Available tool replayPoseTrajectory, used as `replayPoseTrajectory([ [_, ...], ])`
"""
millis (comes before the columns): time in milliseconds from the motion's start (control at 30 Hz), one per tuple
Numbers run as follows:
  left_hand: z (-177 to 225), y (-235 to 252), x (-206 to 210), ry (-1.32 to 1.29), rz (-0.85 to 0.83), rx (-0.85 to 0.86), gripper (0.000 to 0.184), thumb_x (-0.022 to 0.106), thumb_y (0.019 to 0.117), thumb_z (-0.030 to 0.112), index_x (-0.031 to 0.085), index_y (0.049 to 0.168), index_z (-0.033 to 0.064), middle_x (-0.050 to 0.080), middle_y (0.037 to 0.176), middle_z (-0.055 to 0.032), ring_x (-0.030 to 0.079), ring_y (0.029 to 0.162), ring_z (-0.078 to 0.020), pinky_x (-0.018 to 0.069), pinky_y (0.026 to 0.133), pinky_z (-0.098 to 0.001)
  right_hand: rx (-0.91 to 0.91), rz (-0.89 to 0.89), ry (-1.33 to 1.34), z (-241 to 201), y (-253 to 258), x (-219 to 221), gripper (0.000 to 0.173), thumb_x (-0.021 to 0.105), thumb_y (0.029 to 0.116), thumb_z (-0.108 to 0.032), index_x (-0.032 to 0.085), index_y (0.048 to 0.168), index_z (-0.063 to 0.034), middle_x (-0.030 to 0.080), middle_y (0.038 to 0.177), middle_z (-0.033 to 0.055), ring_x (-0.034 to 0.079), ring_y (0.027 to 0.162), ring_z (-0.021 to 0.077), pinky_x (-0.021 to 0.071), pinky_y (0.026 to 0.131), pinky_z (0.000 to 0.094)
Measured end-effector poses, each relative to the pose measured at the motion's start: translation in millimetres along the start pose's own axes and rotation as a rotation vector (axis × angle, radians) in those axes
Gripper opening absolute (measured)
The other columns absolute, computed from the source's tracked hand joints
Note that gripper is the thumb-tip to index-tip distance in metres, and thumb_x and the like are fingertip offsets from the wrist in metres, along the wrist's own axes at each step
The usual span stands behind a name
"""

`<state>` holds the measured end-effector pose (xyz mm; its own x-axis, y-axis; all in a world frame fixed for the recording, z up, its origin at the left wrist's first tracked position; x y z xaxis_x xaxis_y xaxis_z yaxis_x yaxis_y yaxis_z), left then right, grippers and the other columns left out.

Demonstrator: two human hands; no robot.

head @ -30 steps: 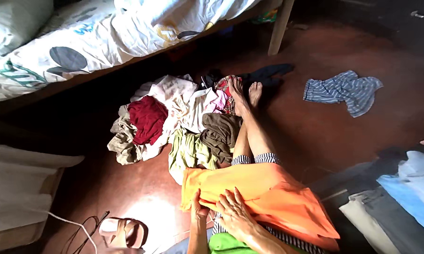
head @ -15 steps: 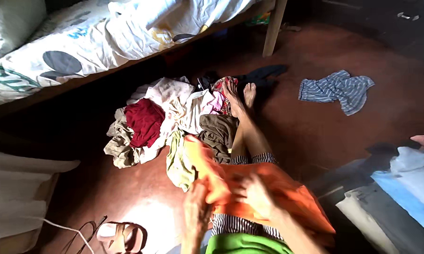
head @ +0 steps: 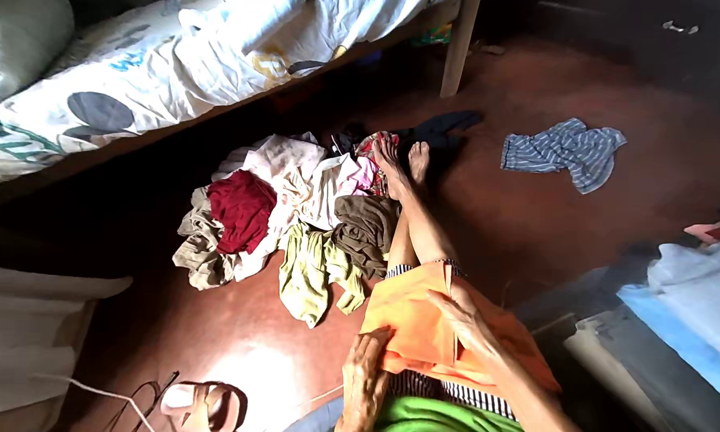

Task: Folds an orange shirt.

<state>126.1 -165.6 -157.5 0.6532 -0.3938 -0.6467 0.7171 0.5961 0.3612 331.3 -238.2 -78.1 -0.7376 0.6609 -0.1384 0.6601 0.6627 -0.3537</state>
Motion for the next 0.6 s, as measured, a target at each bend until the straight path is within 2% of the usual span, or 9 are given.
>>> replayPoseTrajectory([
  [67,1,-6,7,0.06,-0.066,-0.029,0.034,0.058,0.0944,0.032,0.077,0.109,0.007,0.076,0.111,-0.0083,0.072,0.103,-0.0265,0.0569,0.088,-0.0487,0.013,-0.047,-0.101,-3,1,-9,0.041,0.059,0.0982,0.002,0.051,0.137,0.0121,0.058,0.135,0.0279,0.058,0.124,0.0276,0.0448,0.108,0.0388],
  [133,2,-7,15,0.136,-0.093,-0.029,0.036,0.063,0.0909,0.039,0.077,0.105,0.0086,0.076,0.111,-0.0073,0.072,0.102,-0.028,0.0567,0.084,-0.0509,0.013,-0.096,-0.131,-3,-2,-13,0.052,0.065,0.095,0.001,0.046,0.143,0.0098,0.054,0.142,0.0268,0.055,0.13,0.0274,0.0428,0.111,0.0382],
  [200,9,-1,19,0.246,-0.087,0.035,0.035,0.068,0.0857,0.033,0.075,0.108,0.0069,0.075,0.108,-0.0089,0.073,0.098,-0.0284,0.0601,0.079,-0.0472,0.019,-0.124,-0.094,-3,-5,-15,0.059,0.067,0.093,0.002,0.043,0.146,0.0084,0.052,0.145,0.0256,0.054,0.131,0.0254,0.0425,0.112,0.0366],
  [267,18,9,19,0.286,-0.1,0.147,0.035,0.07,0.0816,0.022,0.073,0.111,0.0029,0.074,0.106,-0.0111,0.073,0.096,-0.0283,0.0609,0.076,-0.0424,0.033,-0.146,-0.026,-6,-8,-14,0.058,0.067,0.0928,0.003,0.043,0.146,0.0078,0.052,0.144,0.0241,0.055,0.129,0.0222,0.0434,0.11,0.0343],
  [333,24,18,17,0.23,-0.072,0.206,0.029,0.069,0.08,0.019,0.073,0.104,0.002,0.073,0.098,-0.0113,0.073,0.091,-0.027,0.0608,0.075,-0.0394,0.0,-0.152,0.074,-7,-9,-14,0.056,0.066,0.0921,0.004,0.046,0.144,0.0057,0.056,0.139,0.0207,0.058,0.122,0.0177,0.0472,0.105,0.0318],
  [400,28,24,15,0.131,0.012,0.175,0.026,0.066,0.0815,0.02,0.071,0.098,0.0007,0.071,0.092,-0.0124,0.071,0.087,-0.027,0.0596,0.074,-0.0394,-0.048,-0.158,0.1,-7,-12,-17,0.06,0.067,0.0923,-0.001,0.044,0.147,0.0015,0.056,0.14,0.0178,0.059,0.122,0.0156,0.0484,0.105,0.0312],
  [467,30,27,19,0.155,0.047,0.142,0.025,0.063,0.0824,0.022,0.069,0.095,0.0006,0.069,0.089,-0.0129,0.07,0.084,-0.0284,0.0582,0.071,-0.0403,-0.071,-0.193,-0.049,-4,-18,-21,0.069,0.069,0.0921,-0.007,0.038,0.153,0.0005,0.051,0.147,0.0209,0.054,0.131,0.0213,0.0438,0.111,0.0363],
  [533,32,23,30,0.238,-0.05,0.127,0.025,0.067,0.0793,0.019,0.07,0.095,-0.0007,0.07,0.088,-0.0142,0.071,0.083,-0.0315,0.0594,0.069,-0.0444,-0.04,-0.235,-0.238,1,-25,-18,0.072,0.068,0.0904,-0.002,0.034,0.154,0.0047,0.048,0.149,0.0269,0.051,0.135,0.0299,0.0402,0.114,0.0416],
  [600,30,16,41,0.276,-0.147,0.156,0.025,0.072,0.0756,0.017,0.071,0.094,0.0006,0.07,0.088,-0.0132,0.071,0.083,-0.0322,0.0587,0.067,-0.0463,-0.024,-0.237,-0.301,6,-29,-16,0.075,0.067,0.0885,0.005,0.031,0.155,0.0074,0.044,0.152,0.0297,0.047,0.14,0.033,0.0368,0.117,0.0415],
])
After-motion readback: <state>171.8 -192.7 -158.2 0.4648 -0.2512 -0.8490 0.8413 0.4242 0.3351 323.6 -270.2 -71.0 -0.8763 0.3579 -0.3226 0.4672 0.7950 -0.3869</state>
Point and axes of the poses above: each hand's wrist, its own y-axis towards the middle knuckle, its own x-axis out of the palm, z = x × y, the point moved 1 cm from there along y, towards the middle knuckle
